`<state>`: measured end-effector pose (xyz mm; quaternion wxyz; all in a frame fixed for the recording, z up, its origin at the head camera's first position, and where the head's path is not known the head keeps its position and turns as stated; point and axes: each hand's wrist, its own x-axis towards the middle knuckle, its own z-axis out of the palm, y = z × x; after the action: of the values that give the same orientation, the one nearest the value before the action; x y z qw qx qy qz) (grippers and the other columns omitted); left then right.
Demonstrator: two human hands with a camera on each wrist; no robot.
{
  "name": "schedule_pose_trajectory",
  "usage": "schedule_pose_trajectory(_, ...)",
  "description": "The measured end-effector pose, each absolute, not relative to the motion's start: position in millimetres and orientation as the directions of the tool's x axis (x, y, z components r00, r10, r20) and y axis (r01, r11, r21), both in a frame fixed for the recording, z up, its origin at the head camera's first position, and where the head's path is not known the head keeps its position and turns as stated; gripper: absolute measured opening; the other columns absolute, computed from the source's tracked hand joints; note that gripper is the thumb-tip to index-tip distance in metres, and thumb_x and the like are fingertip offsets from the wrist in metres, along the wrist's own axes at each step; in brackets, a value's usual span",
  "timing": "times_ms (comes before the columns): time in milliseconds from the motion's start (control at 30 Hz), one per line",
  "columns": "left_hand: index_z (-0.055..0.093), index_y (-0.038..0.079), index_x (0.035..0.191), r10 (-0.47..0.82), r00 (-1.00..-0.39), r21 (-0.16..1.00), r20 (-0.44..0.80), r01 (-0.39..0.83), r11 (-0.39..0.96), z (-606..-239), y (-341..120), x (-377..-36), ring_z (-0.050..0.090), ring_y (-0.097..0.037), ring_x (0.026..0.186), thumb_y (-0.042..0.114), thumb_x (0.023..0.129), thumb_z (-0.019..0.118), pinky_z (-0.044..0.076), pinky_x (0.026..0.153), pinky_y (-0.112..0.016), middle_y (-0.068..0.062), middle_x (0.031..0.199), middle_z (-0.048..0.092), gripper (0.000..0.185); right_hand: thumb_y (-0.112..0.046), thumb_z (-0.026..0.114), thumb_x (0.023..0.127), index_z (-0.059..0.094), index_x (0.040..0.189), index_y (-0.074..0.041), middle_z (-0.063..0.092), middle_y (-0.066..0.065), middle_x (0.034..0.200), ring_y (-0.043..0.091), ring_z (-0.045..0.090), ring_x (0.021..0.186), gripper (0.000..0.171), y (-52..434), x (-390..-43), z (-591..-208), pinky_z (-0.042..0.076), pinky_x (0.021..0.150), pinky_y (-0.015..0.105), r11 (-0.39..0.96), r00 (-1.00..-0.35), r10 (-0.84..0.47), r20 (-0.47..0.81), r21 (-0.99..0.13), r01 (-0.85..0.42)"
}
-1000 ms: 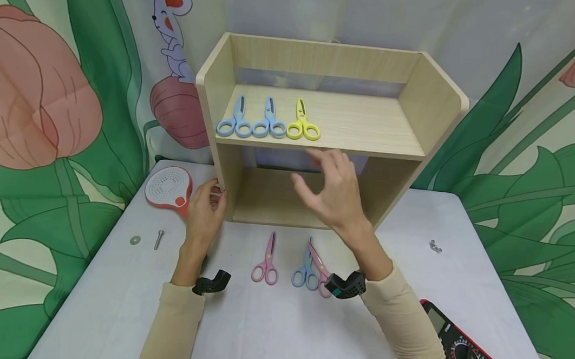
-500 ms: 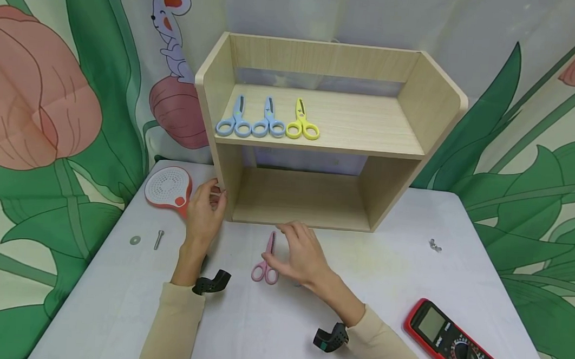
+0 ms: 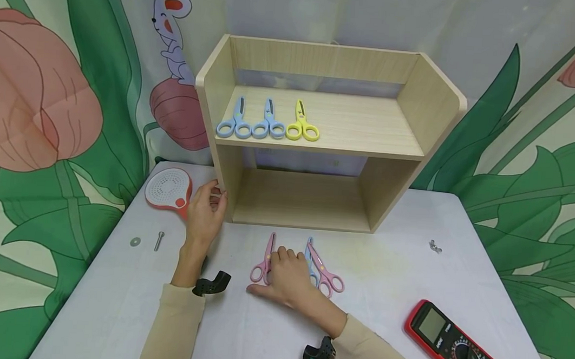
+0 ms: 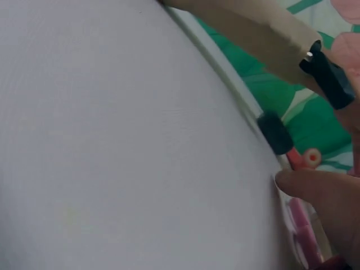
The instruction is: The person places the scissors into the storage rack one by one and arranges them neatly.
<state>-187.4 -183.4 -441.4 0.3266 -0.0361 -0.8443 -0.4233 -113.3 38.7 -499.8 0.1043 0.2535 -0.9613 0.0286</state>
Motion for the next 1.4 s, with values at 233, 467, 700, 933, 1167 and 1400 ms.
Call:
schedule_pose_trajectory(233, 0.061, -0.004, 0.124, -0.223, -0.781, 0.696, 0.584, 0.34, 0.632, -441.4, -183.4, -187.1, 0.073, -0.033, 0.085, 0.011, 0.094, 0.068, 0.063, 0.076, -0.044, -0.022, 0.103, 0.066, 0.034, -0.08, 0.064, 0.07, 0.063, 0.087, -0.01, 0.057, 0.002, 0.079, 0.02, 0.056, 0.071, 0.072, 30.8, -112.3, -508.8, 0.042, 0.059, 0.034, 0.877, -0.814, -0.461, 0.355, 0.044, -0.478)
schedule_pose_trajectory(467, 0.061, -0.003, 0.124, -0.225, -0.789, 0.706, 0.572, 0.333, 0.625, -440.7, -183.1, -187.4, 0.072, -0.033, 0.085, 0.011, 0.094, 0.067, 0.063, 0.077, -0.044, -0.022, 0.103, 0.066, 0.034, -0.05, 0.069, 0.085, 0.063, 0.086, -0.011, 0.055, 0.001, 0.08, 0.017, 0.054, 0.07, 0.04, 35.0, -113.7, -501.5, 0.038, 0.057, 0.03, 0.834, -0.793, -0.527, 0.306, 0.005, -0.552)
schedule_pose_trajectory(700, 0.06, -0.003, 0.125, -0.222, -0.796, 0.71, 0.563, 0.328, 0.623, -439.6, -182.7, -186.7, 0.072, -0.033, 0.086, 0.012, 0.094, 0.067, 0.063, 0.077, -0.045, -0.022, 0.103, 0.066, 0.035, -0.029, 0.068, 0.082, 0.061, 0.087, -0.012, 0.053, 0.002, 0.086, 0.018, 0.052, 0.071, 0.019, 43.4, -112.7, -492.5, 0.032, 0.056, 0.028, 0.82, -0.809, -0.544, 0.221, -0.066, -0.569)
schedule_pose_trajectory(933, 0.06, -0.003, 0.125, -0.224, -0.794, 0.704, 0.565, 0.323, 0.632, -441.3, -183.3, -186.9, 0.072, -0.033, 0.085, 0.012, 0.094, 0.067, 0.063, 0.077, -0.044, -0.022, 0.103, 0.066, 0.034, -0.057, 0.068, 0.081, 0.065, 0.103, -0.013, 0.055, 0.002, 0.1, 0.018, 0.053, 0.083, 0.049, 44.3, -109.0, -492.0, 0.042, 0.063, 0.031, 0.822, -0.83, -0.542, 0.129, -0.121, -0.556)
schedule_pose_trajectory(1167, 0.06, -0.004, 0.124, -0.217, -0.786, 0.695, 0.579, 0.337, 0.635, -441.9, -183.7, -186.4, 0.072, -0.033, 0.084, 0.011, 0.094, 0.067, 0.063, 0.075, -0.045, -0.022, 0.102, 0.066, 0.034, -0.041, 0.071, 0.088, 0.069, 0.096, -0.009, 0.057, 0.003, 0.093, 0.014, 0.054, 0.076, 0.033, 43.2, -111.2, -497.7, 0.049, 0.059, 0.026, 0.793, -0.803, -0.553, 0.225, -0.156, -0.59)
schedule_pose_trajectory(1400, 0.06, -0.003, 0.125, -0.216, -0.791, 0.7, 0.572, 0.333, 0.632, -441.2, -184.3, -186.8, 0.072, -0.033, 0.084, 0.012, 0.094, 0.067, 0.063, 0.076, -0.045, -0.022, 0.103, 0.066, 0.035, -0.019, 0.071, 0.087, 0.069, 0.094, -0.004, 0.055, 0.006, 0.09, 0.013, 0.053, 0.073, 0.016, 45.7, -114.6, -496.4, 0.054, 0.058, 0.027, 0.759, -0.794, -0.556, 0.244, -0.239, -0.605)
